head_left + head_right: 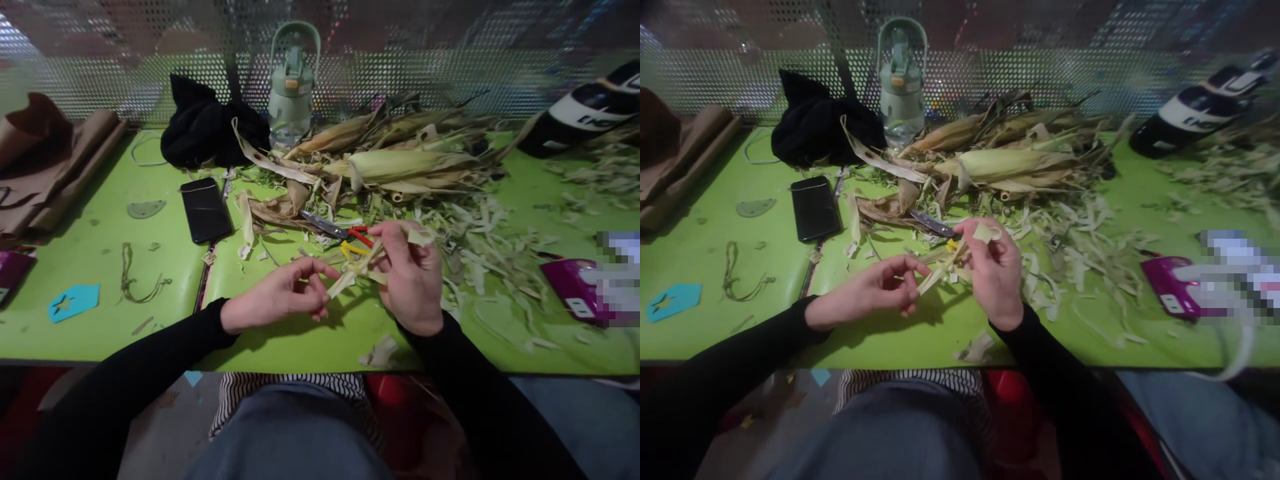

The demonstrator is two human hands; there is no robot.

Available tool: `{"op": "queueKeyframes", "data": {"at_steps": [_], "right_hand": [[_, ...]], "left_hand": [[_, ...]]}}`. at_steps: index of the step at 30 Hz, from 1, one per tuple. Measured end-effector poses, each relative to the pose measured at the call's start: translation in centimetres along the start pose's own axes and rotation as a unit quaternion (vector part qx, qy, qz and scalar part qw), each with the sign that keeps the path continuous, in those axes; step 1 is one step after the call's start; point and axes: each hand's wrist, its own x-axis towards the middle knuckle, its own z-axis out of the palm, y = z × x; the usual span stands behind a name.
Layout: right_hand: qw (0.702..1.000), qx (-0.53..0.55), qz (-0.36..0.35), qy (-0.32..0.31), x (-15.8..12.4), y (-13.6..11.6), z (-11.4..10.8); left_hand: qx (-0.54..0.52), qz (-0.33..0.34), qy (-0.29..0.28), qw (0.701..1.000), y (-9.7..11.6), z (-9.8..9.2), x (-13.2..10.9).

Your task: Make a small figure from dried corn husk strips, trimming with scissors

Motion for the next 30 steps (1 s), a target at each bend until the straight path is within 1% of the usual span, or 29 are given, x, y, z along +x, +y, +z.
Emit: {"op": "queueKeyframes", "data": {"at_steps": [2, 4, 5, 7, 9, 11, 12, 13, 15, 17, 19, 22, 24, 26, 28, 30], "right_hand": [[1.0, -0.016, -0.009, -0.007, 0.0, -0.3, -0.1], [0.998, -0.052, -0.02, -0.03, -0.1, -0.7, 0.0], [0.995, -0.079, -0.033, -0.043, -0.2, -0.9, 0.1], [0.985, -0.138, -0.076, -0.071, -0.5, -1.1, 0.2], [0.971, -0.176, -0.113, -0.117, -0.7, -1.2, 0.4], [0.96, -0.18, -0.124, -0.176, -1.0, -1.2, 0.6], [0.957, -0.178, -0.123, -0.195, -1.1, -1.1, 0.6], [0.956, -0.177, -0.123, -0.201, -1.1, -1.1, 0.7], [0.957, -0.184, -0.124, -0.186, -1.2, -1.0, 0.8], [0.958, -0.194, -0.123, -0.172, -1.3, -1.0, 0.9], [0.954, -0.194, -0.134, -0.184, -1.3, -1.1, 0.9], [0.953, -0.183, -0.151, -0.19, -1.4, -1.2, 1.0], [0.963, -0.177, -0.121, -0.163, -1.5, -1.2, 1.0], [0.975, -0.16, -0.065, -0.138, -1.4, -1.1, 0.9], [0.981, -0.137, -0.021, -0.136, -1.2, -0.9, 0.8], [0.981, -0.127, 0.003, -0.148, -1.0, -0.7, 0.6]], "left_hand": [[0.006, -0.037, -0.048, 0.998, 0.1, -0.3, -0.3], [0.051, -0.049, -0.061, 0.996, 0.1, -0.4, -0.4], [0.084, -0.04, -0.05, 0.994, 0.0, -0.4, -0.4], [0.144, 0.002, -0.014, 0.989, -0.2, -0.1, -0.2], [0.186, 0.023, 0.007, 0.982, -0.3, 0.4, 0.1], [0.199, 0.02, 0.015, 0.98, -0.3, 0.7, 0.2], [0.204, 0.019, 0.02, 0.979, -0.2, 0.9, 0.3], [0.21, 0.02, 0.029, 0.977, -0.1, 1.0, 0.3], [0.217, 0.024, 0.053, 0.974, 0.1, 1.0, 0.3], [0.202, 0.026, 0.073, 0.976, 0.1, 1.1, 0.4], [0.17, 0.033, 0.08, 0.982, 0.0, 1.1, 0.5], [0.149, 0.05, 0.117, 0.981, -0.2, 1.2, 0.8], [0.117, 0.046, 0.141, 0.982, -0.2, 1.3, 0.9], [0.075, 0.043, 0.145, 0.986, -0.1, 1.4, 0.8], [0.038, 0.035, 0.138, 0.989, 0.1, 1.5, 0.5], [0.015, 0.009, 0.127, 0.992, 0.3, 1.6, 0.2]]}}
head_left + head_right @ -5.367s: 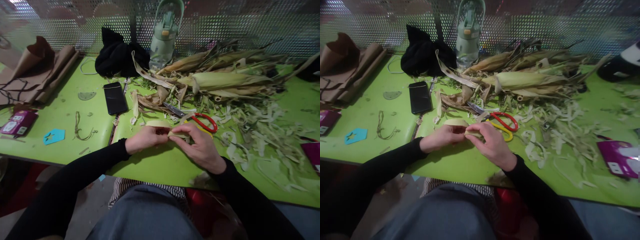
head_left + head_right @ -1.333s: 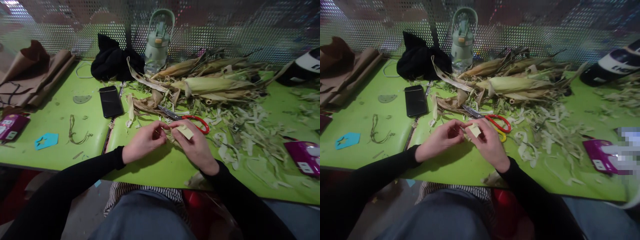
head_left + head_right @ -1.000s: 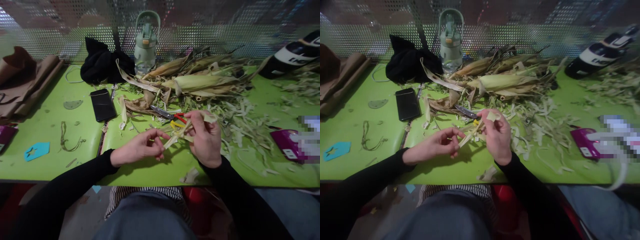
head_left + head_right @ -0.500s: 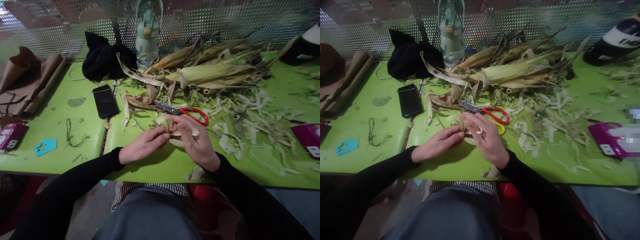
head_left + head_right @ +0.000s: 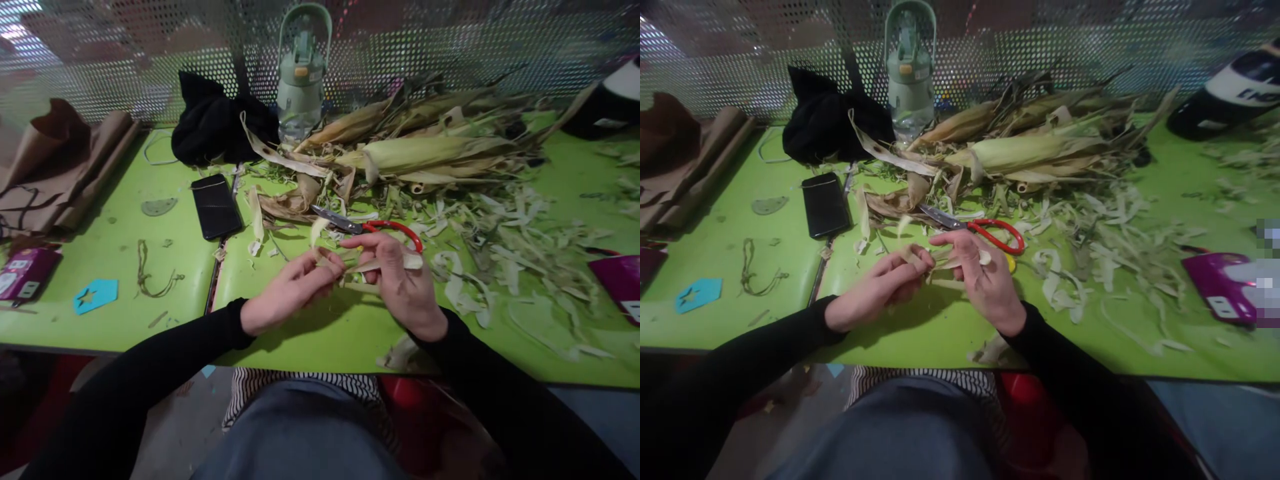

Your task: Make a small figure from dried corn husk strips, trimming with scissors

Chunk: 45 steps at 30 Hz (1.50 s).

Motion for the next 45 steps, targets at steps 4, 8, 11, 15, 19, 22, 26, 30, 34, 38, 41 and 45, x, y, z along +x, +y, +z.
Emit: {"op": "queueKeyframes", "data": {"at_steps": [4, 8, 11, 15, 19, 22, 26, 30, 34, 38, 41, 45], "right_hand": [[0.999, 0.024, 0.023, 0.006, 0.3, 0.1, -0.3], [0.996, 0.045, 0.038, 0.061, 0.5, -0.8, -0.5], [0.996, 0.047, 0.046, 0.068, 0.7, -1.5, -0.6], [0.994, 0.054, 0.052, 0.081, 0.6, -1.4, -1.0], [0.99, 0.125, 0.053, 0.04, 0.8, -0.4, -1.2], [0.985, 0.154, 0.065, -0.05, 1.1, -0.2, -1.3], [0.993, 0.042, 0.059, -0.089, 1.0, -0.8, -1.3], [0.998, 0.017, 0.054, -0.012, 0.9, -0.8, -1.2], [0.996, 0.019, 0.07, -0.059, 1.4, -0.7, -1.6], [0.971, -0.03, 0.065, -0.226, 1.7, -1.5, -2.1], [0.963, -0.066, 0.04, -0.26, 1.6, -2.0, -2.2], [0.952, -0.059, -0.041, -0.299, 1.8, -2.3, -2.8]], "left_hand": [[0.007, -0.033, -0.028, 0.999, 0.2, -0.1, -0.5], [0.021, -0.054, -0.044, 0.997, 0.5, -0.2, -0.7], [0.035, -0.059, -0.035, 0.997, 0.7, -0.3, -0.8], [0.069, -0.037, -0.039, 0.996, 1.0, -0.4, -1.2], [0.074, -0.012, -0.037, 0.996, 1.0, -0.5, -1.2], [0.056, 0.022, -0.036, 0.998, 1.0, -0.8, -0.9], [0.086, 0.018, -0.049, 0.995, 1.2, -0.9, -0.6], [0.132, 0.008, -0.035, 0.991, 1.6, -0.6, -0.6], [0.148, 0.009, -0.036, 0.988, 1.5, -0.5, -0.8], [0.133, 0.048, -0.028, 0.99, 1.1, -0.9, -0.7], [0.118, 0.054, -0.003, 0.991, 0.9, -1.0, -0.5], [0.115, 0.05, 0.006, 0.992, 0.8, -0.6, -0.8]]}}
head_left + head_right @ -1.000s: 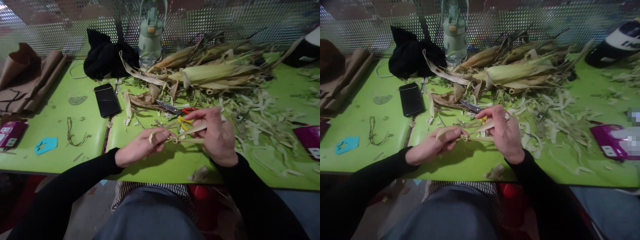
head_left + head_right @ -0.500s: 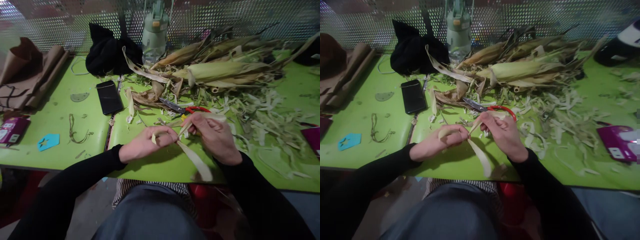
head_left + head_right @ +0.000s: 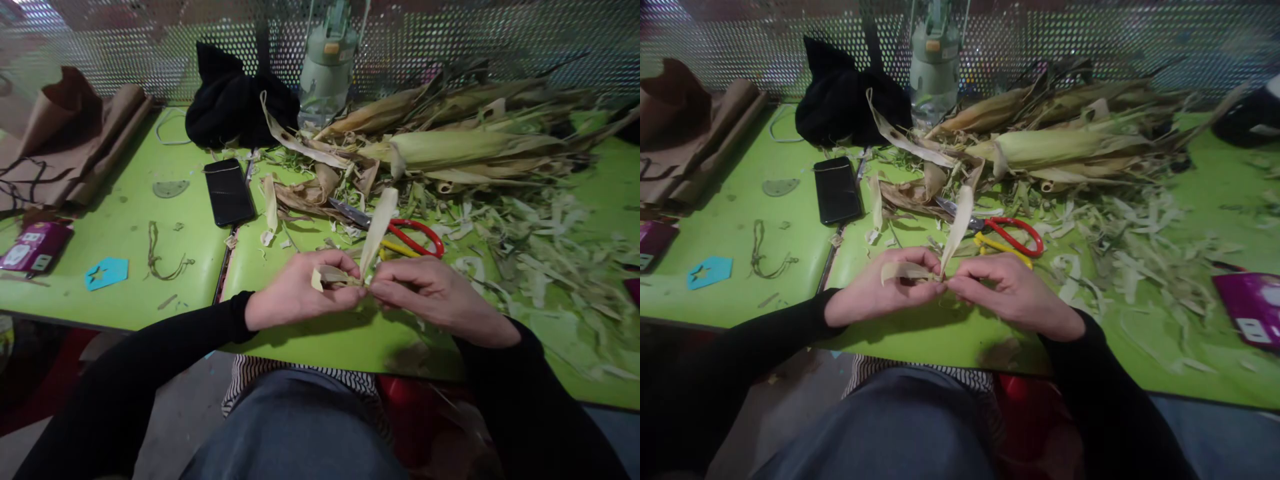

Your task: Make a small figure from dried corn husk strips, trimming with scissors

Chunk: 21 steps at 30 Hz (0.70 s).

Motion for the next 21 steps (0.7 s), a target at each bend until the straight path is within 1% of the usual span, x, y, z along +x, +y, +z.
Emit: {"op": "queueKeyframes", "data": {"at_steps": [3, 4, 5, 6, 8, 9, 10, 11, 12, 14, 16, 18, 21], "right_hand": [[0.998, -0.014, -0.053, -0.036, -0.2, 0.1, -0.7], [0.997, -0.016, -0.056, -0.041, -0.3, 0.1, -0.9], [0.998, -0.016, -0.054, -0.032, -0.3, 0.2, -0.9], [0.998, -0.019, -0.054, -0.001, -0.4, 0.2, -0.7], [0.99, -0.049, -0.073, 0.108, -0.4, 0.3, -0.1], [0.979, -0.077, -0.097, 0.164, -0.3, 0.4, 0.4], [0.965, -0.113, -0.128, 0.199, -0.2, 0.4, 1.0], [0.954, -0.147, -0.161, 0.205, -0.1, 0.5, 1.6], [0.948, -0.174, -0.183, 0.194, 0.1, 0.6, 2.1], [0.942, -0.201, -0.203, 0.176, 0.3, 0.7, 2.8], [0.946, -0.191, -0.186, 0.187, 0.3, 0.7, 3.1], [0.956, -0.158, -0.14, 0.202, 0.2, 0.7, 2.9], [0.971, -0.127, -0.072, 0.188, 0.1, 0.7, 2.5]], "left_hand": [[0.015, 0.011, -0.013, 1.0, 0.2, 0.0, -0.3], [0.025, 0.014, -0.013, 1.0, 0.2, -0.1, -0.3], [0.041, 0.018, -0.011, 0.999, 0.1, -0.3, -0.3], [0.062, 0.028, -0.005, 0.998, 0.0, -0.4, -0.2], [0.121, 0.057, 0.003, 0.991, -0.4, -0.6, 0.2], [0.15, 0.068, -0.002, 0.986, -0.6, -0.7, 0.4], [0.179, 0.078, -0.012, 0.981, -0.9, -0.6, 0.5], [0.206, 0.084, -0.022, 0.975, -1.2, -0.5, 0.7], [0.228, 0.086, -0.031, 0.969, -1.4, -0.3, 0.8], [0.249, 0.086, -0.041, 0.964, -1.6, 0.1, 0.8], [0.237, 0.076, -0.041, 0.968, -1.4, 0.3, 0.6], [0.199, 0.058, -0.044, 0.977, -1.0, 0.4, 0.5], [0.137, 0.034, -0.066, 0.988, -0.7, 0.2, 0.6]]}}
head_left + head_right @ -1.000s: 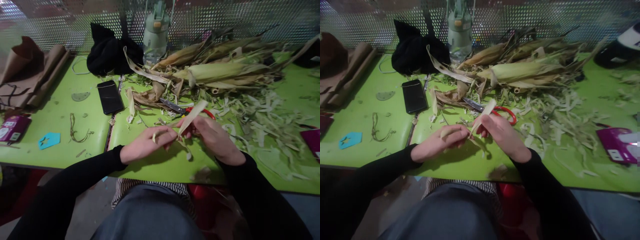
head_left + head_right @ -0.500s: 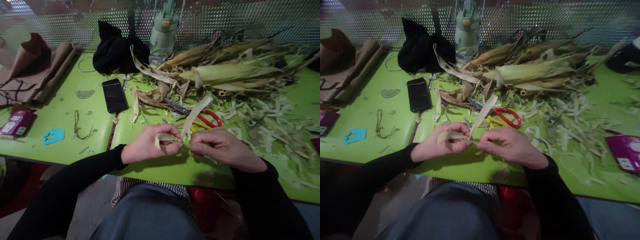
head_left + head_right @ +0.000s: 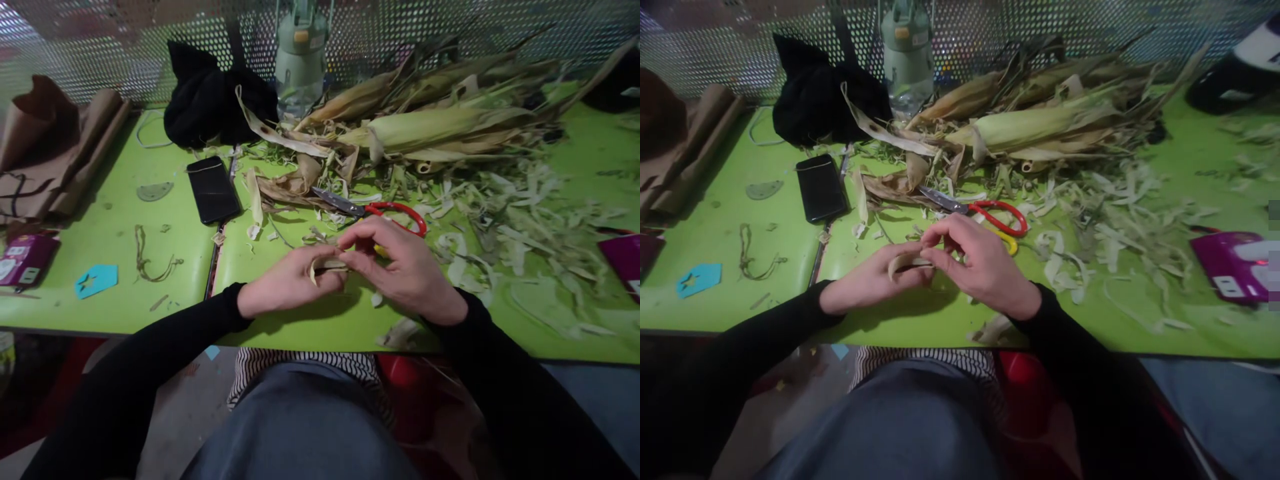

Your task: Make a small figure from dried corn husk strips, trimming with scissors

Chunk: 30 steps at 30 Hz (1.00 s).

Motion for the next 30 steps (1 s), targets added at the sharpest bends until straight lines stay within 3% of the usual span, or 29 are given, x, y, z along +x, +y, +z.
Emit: {"op": "queueKeyframes", "data": {"at_steps": [3, 6, 10, 15, 19, 24, 30], "right_hand": [[0.999, 0.005, 0.023, -0.03, 0.1, -0.1, -0.2], [0.997, 0.031, 0.058, -0.044, 0.2, -0.1, -0.2], [0.978, 0.099, 0.13, -0.129, 0.3, 0.2, -0.3], [0.965, 0.144, 0.204, -0.084, 0.5, 0.6, -0.5], [0.954, 0.162, 0.2, -0.155, 0.7, 0.2, -0.9], [0.976, 0.123, 0.168, -0.066, 0.6, -0.3, -1.2], [0.988, 0.09, 0.126, -0.013, 0.3, 0.2, -0.3]], "left_hand": [[-0.08, 0.004, -0.021, 0.997, -0.3, -0.1, 0.1], [-0.128, -0.002, -0.004, 0.992, -0.7, 0.0, 0.0], [-0.04, -0.004, -0.014, 0.999, -0.5, -0.1, -0.6], [0.053, 0.047, -0.004, 0.997, 0.4, -0.2, -1.2], [0.048, 0.066, 0.013, 0.997, 0.3, 0.1, -1.2], [-0.024, 0.025, 0.032, 0.999, -0.6, 0.2, -0.6], [0.069, 0.032, -0.009, 0.997, -0.9, -0.1, -0.2]]}}
